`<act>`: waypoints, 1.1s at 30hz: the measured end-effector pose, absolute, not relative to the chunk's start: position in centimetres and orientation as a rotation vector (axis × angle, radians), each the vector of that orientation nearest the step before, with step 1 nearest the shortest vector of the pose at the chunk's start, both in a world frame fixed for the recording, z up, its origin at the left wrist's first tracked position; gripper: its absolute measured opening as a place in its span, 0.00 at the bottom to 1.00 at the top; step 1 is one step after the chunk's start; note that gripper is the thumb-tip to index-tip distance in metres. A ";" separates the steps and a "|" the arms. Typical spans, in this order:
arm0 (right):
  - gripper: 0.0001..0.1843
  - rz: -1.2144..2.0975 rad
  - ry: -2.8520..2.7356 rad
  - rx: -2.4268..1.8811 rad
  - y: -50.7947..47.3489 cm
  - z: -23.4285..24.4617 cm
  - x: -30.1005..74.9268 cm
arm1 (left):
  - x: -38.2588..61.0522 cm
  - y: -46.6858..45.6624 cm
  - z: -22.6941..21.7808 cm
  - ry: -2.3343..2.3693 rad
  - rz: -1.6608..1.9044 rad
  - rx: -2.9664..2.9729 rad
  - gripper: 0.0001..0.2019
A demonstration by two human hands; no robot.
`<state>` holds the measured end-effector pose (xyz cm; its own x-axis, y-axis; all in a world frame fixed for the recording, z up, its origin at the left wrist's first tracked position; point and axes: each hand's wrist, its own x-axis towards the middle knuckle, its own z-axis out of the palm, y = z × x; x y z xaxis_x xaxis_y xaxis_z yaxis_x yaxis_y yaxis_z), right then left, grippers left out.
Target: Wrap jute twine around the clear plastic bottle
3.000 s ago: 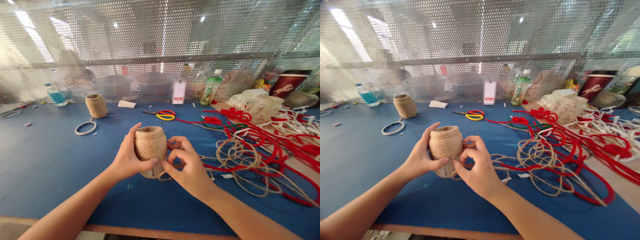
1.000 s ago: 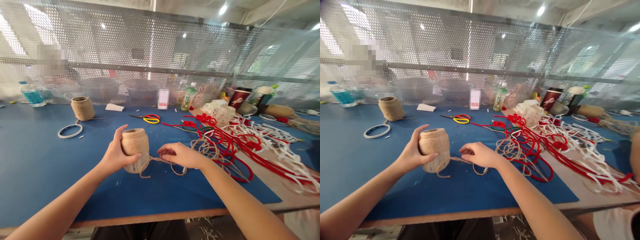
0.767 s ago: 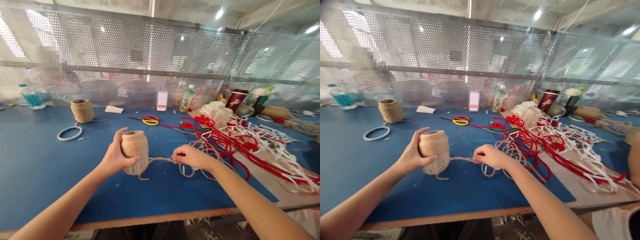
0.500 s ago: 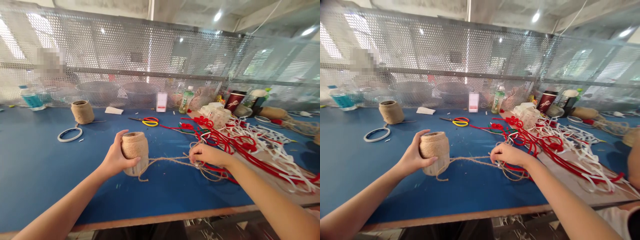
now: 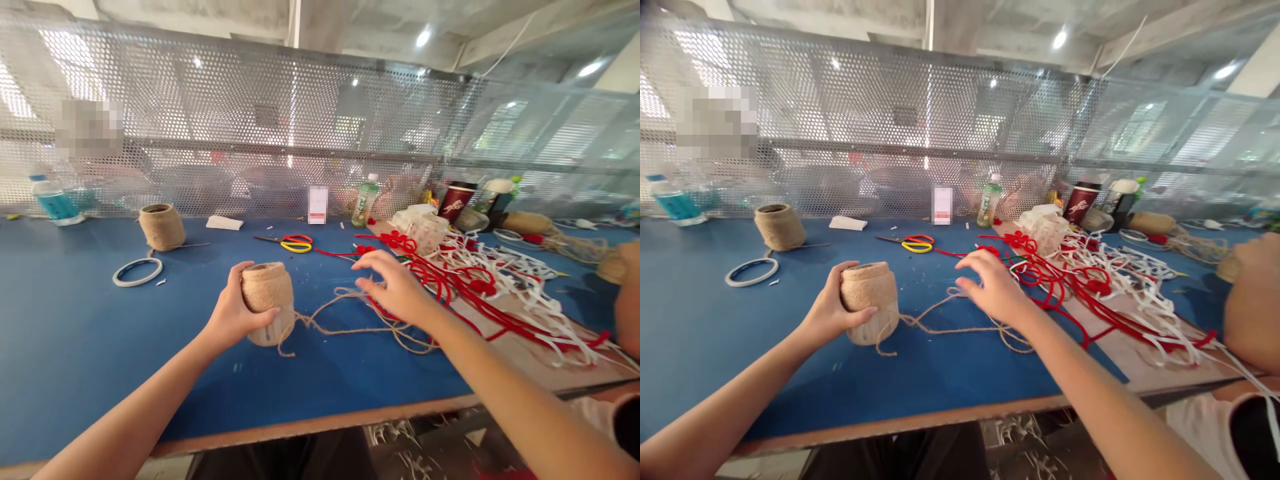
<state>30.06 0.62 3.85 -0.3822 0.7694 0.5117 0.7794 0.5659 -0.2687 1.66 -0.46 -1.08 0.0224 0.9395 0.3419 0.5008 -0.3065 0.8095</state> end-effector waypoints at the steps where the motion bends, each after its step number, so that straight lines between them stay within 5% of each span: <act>1: 0.07 -0.037 -2.260 -1.127 -0.3 3.3 28.8 | 1.6 -0.4 -1.1 1.453 1.231 1.827 0.38; 11: 0.08 0.539 -2.379 -1.128 -1.0 -0.5 24.5 | 1.4 -0.4 -1.4 1.407 1.261 1.858 0.36; 26: 0.07 0.282 -2.304 -1.279 -0.6 -0.5 26.3 | 1.2 -0.1 -1.5 1.434 1.225 1.862 0.38; 33: 0.07 -0.230 -1.685 -1.686 1.6 3.4 35.1 | 1.1 0.0 -1.5 1.438 1.217 1.907 0.37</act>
